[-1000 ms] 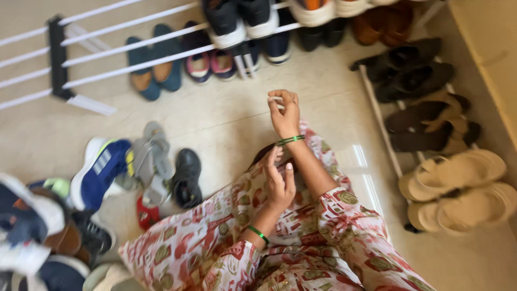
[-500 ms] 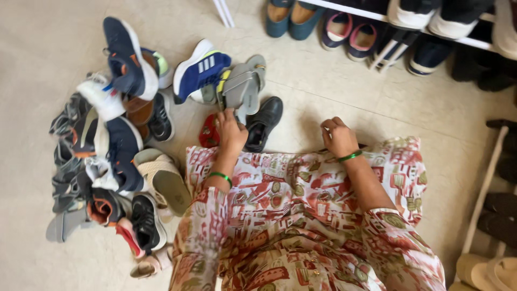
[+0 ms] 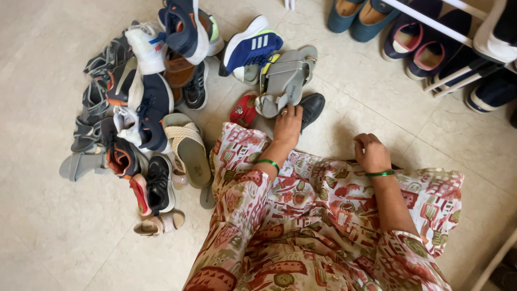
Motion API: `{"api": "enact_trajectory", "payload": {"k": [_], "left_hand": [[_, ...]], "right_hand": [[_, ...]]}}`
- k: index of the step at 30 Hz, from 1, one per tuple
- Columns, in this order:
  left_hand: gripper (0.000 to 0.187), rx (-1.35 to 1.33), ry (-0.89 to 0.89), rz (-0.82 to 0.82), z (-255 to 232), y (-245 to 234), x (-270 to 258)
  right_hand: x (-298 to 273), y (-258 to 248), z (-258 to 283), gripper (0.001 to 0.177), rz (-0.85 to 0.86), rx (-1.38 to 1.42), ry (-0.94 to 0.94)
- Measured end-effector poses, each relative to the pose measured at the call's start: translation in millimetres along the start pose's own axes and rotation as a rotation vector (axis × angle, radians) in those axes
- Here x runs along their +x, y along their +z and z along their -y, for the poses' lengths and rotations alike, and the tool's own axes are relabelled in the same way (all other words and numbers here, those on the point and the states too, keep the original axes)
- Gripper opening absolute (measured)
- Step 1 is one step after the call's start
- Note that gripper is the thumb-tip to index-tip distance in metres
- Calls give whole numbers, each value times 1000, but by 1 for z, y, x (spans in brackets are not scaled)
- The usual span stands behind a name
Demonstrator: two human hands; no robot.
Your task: The person sits on the floor and organizes a large pile of shoes by picking them up one by one, pairing them, and placing them onto a nearby shoe rack. The task involves sorting through various types of footwear and arranging them neatly.
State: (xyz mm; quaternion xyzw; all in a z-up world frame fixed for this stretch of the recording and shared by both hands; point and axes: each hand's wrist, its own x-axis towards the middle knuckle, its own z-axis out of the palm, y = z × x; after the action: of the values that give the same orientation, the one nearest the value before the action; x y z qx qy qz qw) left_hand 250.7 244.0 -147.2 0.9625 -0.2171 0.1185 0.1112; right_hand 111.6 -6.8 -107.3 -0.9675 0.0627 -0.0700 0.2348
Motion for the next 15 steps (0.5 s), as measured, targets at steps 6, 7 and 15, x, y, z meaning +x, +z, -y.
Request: {"api": "enact_trajectory", "payload": {"k": [6,7,15], "left_hand": [[52,104,-49,224,2,43,6],[52,109,-67,256,3,48,6],[42,-378,-114,372,-18,49,12]], "right_hand": [[-1,1,1,11,18,-37,-3],[-1,0,3,12,16,-44,-10],[-2,-5,5,13,29,-45,-32]]}}
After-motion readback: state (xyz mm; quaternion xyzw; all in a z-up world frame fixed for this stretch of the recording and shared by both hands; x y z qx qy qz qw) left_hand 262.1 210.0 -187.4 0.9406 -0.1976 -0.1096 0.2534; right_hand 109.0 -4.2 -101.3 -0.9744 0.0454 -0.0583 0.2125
